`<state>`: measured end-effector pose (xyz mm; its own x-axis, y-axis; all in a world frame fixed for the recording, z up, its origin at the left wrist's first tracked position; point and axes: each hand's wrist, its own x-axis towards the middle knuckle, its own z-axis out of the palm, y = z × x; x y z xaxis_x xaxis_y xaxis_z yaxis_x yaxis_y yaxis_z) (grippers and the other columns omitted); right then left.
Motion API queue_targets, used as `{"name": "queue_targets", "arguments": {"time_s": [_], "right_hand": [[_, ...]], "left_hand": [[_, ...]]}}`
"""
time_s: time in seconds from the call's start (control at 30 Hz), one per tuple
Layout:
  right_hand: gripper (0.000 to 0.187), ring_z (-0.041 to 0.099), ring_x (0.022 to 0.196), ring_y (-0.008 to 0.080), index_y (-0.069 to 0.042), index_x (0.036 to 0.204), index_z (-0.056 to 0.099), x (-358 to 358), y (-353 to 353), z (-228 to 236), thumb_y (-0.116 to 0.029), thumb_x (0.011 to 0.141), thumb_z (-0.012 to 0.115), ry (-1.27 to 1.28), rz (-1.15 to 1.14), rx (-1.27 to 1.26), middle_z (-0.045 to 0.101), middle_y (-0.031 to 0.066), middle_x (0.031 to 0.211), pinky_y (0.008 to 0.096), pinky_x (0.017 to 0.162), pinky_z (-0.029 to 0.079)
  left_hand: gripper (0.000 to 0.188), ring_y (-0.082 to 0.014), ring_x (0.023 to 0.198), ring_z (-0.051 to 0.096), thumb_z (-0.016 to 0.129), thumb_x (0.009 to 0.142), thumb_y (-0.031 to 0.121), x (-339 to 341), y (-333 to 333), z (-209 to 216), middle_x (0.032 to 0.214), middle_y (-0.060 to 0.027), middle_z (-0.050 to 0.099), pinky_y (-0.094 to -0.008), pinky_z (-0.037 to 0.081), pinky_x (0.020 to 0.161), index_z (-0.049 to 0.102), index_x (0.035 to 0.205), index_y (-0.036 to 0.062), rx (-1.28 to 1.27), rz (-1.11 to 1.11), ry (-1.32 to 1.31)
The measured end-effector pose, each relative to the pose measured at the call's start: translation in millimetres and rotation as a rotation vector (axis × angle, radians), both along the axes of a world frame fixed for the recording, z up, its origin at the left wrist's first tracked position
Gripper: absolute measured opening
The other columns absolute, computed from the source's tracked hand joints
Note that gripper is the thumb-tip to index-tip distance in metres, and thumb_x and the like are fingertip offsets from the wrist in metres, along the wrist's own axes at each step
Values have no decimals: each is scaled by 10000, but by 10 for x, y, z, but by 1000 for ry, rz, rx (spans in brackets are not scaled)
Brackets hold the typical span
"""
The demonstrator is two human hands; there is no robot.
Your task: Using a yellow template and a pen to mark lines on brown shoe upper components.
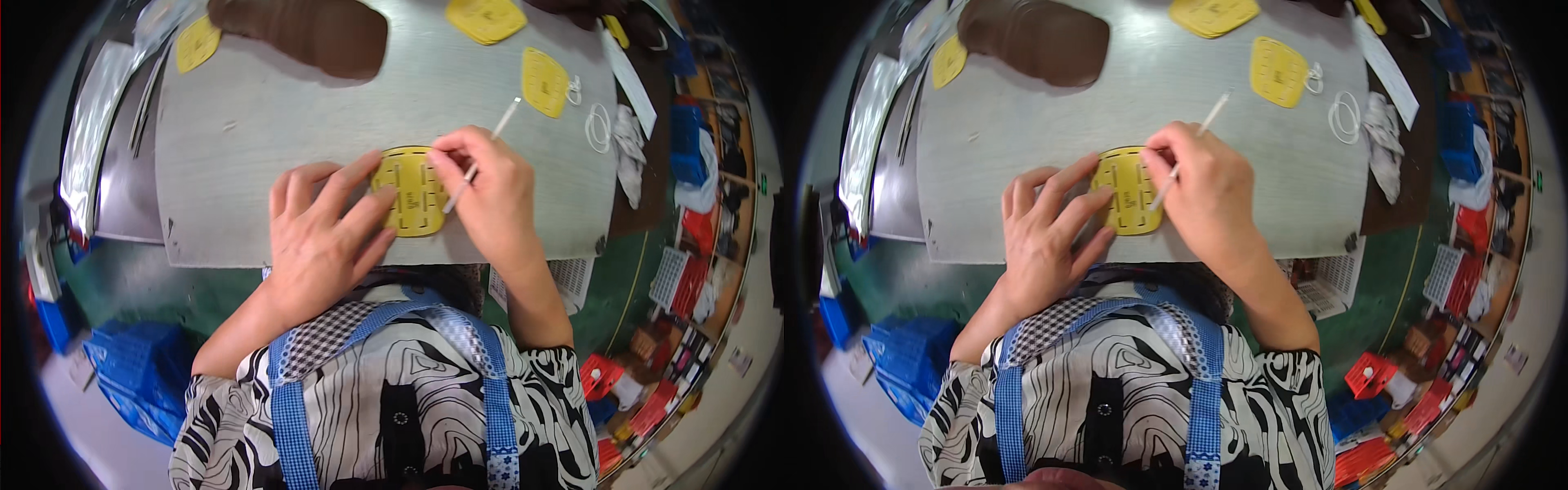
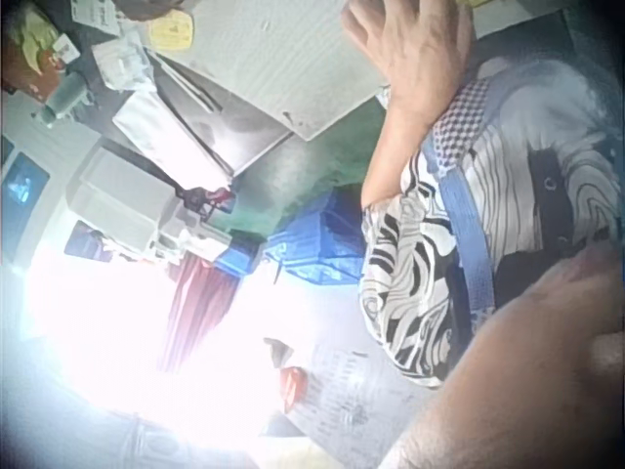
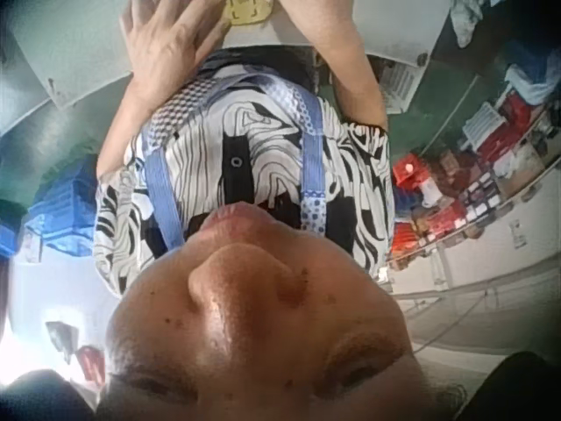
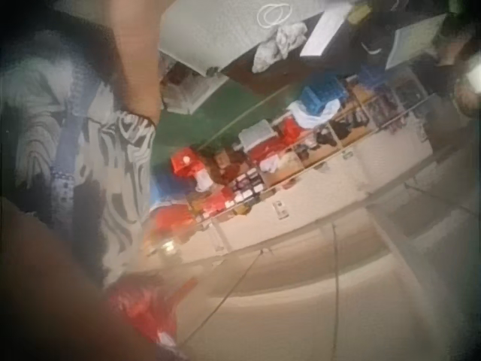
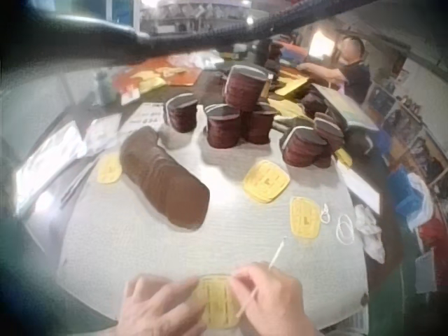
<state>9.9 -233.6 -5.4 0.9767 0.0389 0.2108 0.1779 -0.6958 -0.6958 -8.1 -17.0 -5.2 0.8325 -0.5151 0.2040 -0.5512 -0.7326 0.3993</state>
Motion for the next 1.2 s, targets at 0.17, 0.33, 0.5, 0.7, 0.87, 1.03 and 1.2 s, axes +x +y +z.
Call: {"name": "queue_targets", "arguments": {"time_s": [0.17,0.33,0.5,0.7,0.87,1.03,1.2], "right_hand": [[121,693,665,253,-67,909,670,29,-1,23,-120,884,776,89,6,1,709,83,821,363,606,520],[115,685,653,254,-67,910,672,15,17,26,-124,893,769,100,-17,-15,711,81,822,367,603,518],[122,680,655,260,-69,904,658,19,28,52,-125,896,766,114,-5,-53,700,77,808,376,599,515],[151,681,690,266,-78,934,626,36,11,16,-129,897,764,22,53,-147,679,74,807,396,602,519],[179,682,704,284,-75,990,607,56,-19,-3,-169,928,745,-45,110,-231,671,87,811,402,607,525],[334,639,670,192,-31,1253,591,58,-214,273,-289,1048,641,246,111,230,629,70,772,317,624,515],[291,626,694,174,13,1161,662,48,-11,226,-257,1055,635,202,200,548,635,80,779,281,682,515]], "left_hand": [[401,-311,1185,519,787,820,272,-65,-1,23,1438,-72,556,-468,375,1048,706,1204,187,-13,26,8],[398,-307,1166,512,782,837,277,-66,26,28,1332,-95,563,-469,374,1034,704,1217,187,-31,21,28],[391,-301,1144,513,790,832,276,-73,34,29,1294,-85,576,-468,380,1021,712,1205,187,-33,11,25],[389,-294,1171,518,799,821,281,-76,16,31,1357,-44,592,-460,392,1023,723,1191,188,-32,15,3],[380,-289,1180,527,799,818,279,-74,2,39,1414,-23,596,-454,393,1028,724,1179,188,-1,17,-7],[375,-291,1185,533,797,810,275,-55,9,37,1398,-26,606,-454,389,1036,728,1169,189,-28,28,7],[348,-299,1189,536,793,804,274,-54,4,5,1401,-30,602,-467,387,1042,738,1135,183,-51,44,5]]}}
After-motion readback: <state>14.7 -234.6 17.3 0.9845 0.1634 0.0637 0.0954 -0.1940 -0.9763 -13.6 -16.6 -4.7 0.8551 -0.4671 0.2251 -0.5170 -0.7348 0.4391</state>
